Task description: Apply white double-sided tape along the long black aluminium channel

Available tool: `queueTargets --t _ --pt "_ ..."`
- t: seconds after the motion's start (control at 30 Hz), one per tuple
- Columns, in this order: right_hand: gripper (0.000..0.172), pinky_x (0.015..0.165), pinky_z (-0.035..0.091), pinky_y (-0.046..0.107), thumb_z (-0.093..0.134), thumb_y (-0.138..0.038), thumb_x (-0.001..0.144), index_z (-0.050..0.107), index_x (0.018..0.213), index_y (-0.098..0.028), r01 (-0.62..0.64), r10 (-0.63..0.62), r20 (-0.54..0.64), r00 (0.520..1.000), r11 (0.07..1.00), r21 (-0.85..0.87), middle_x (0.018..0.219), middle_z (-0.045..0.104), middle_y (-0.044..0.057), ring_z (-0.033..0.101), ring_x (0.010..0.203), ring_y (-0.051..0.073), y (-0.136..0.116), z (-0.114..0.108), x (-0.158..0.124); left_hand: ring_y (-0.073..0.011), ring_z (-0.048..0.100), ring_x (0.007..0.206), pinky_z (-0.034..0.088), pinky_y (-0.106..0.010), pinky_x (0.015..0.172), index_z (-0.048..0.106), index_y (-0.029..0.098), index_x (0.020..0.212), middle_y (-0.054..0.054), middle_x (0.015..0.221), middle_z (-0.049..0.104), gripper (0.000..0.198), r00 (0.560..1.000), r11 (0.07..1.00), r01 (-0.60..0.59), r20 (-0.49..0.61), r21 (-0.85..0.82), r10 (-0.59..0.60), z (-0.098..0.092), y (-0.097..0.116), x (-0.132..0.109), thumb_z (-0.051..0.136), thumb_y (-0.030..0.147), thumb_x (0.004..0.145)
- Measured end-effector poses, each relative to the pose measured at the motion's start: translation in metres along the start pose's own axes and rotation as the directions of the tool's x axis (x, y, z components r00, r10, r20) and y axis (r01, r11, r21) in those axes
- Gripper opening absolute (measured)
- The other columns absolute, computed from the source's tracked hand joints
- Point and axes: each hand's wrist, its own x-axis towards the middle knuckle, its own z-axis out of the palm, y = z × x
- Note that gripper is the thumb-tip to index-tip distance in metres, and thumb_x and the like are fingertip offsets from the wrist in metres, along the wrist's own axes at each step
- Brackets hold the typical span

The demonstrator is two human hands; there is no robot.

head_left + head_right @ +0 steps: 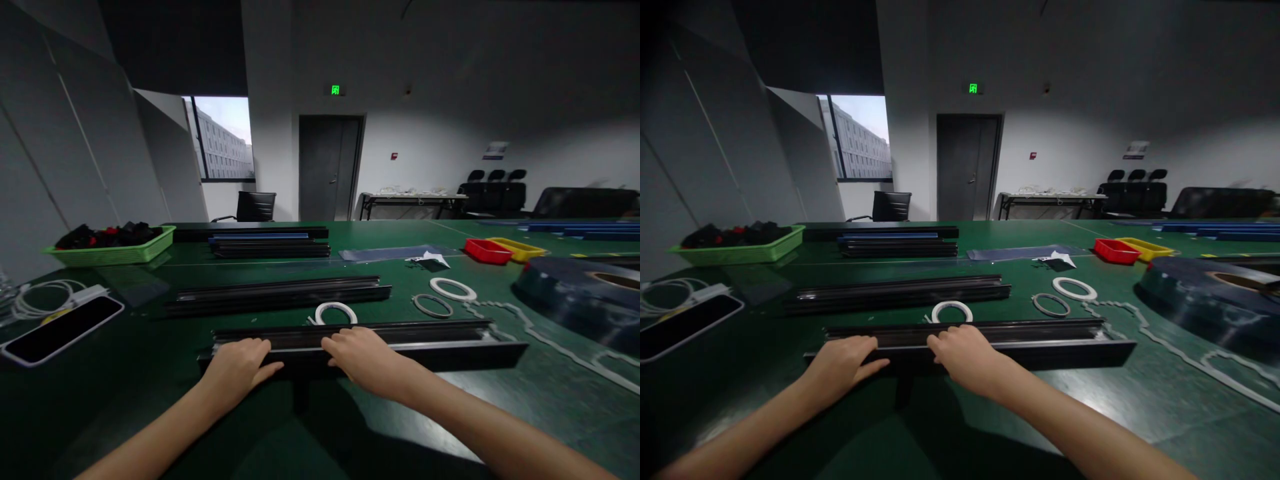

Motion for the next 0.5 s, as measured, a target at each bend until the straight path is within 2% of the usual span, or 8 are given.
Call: queueTargets --t 0.17,0.23,0.33,0.5 --pt "0.017 0.062 0.044 0.032 0.052 -0.024 0.081 0.059 0.096 -0.017 -0.136 0.134 0.205 0.97 0.991 -0.007 0.084 0.068 0.009 0.064 0.076 0.024 0.015 -0.02 -0.013 -0.0197 0.062 0.074 0.047 -0.03 0.062 0.059 0.018 0.085 -0.006 0.083 0.067 0.044 0.999 1.0 0.026 0.04 -0.018 -0.025 -0.002 -0.006 0.0 0.032 0.052 0.089" --pt "0.021 0.06 0.045 0.033 0.053 -0.028 0.08 0.06 0.097 -0.016 -0.165 0.162 0.238 0.958 0.986 -0.008 0.085 0.068 0.01 0.064 0.075 0.025 0.019 -0.024 -0.016 -0.0193 0.062 0.073 0.047 -0.029 0.061 0.059 0.018 0.084 -0.006 0.082 0.067 0.044 0.999 1.0 0.007 0.052 -0.009 -0.006 -0.001 -0.007 0.001 0.032 0.051 0.089" --pt "0.029 0.062 0.045 0.033 0.053 -0.039 0.081 0.062 0.095 -0.016 -0.131 0.115 0.229 0.967 0.99 0.054 0.085 0.068 0.01 0.064 0.076 0.026 0.016 -0.022 -0.014 -0.0186 0.062 0.072 0.046 -0.028 0.06 0.06 0.017 0.084 -0.006 0.081 0.067 0.042 0.997 0.999 -0.041 0.061 0.008 0.04 0.003 -0.008 0.001 0.032 0.049 0.09" --pt "0.038 0.066 0.044 0.03 0.046 -0.049 0.084 0.062 0.093 -0.016 -0.029 0.009 0.118 0.993 0.985 0.169 0.088 0.067 0.009 0.063 0.078 0.022 -0.001 -0.01 0.0 -0.0188 0.062 0.07 0.044 -0.027 0.057 0.059 0.017 0.082 -0.005 0.079 0.067 0.042 0.992 0.993 -0.116 0.049 0.03 0.115 0.01 -0.005 0.0 0.032 0.048 0.091"
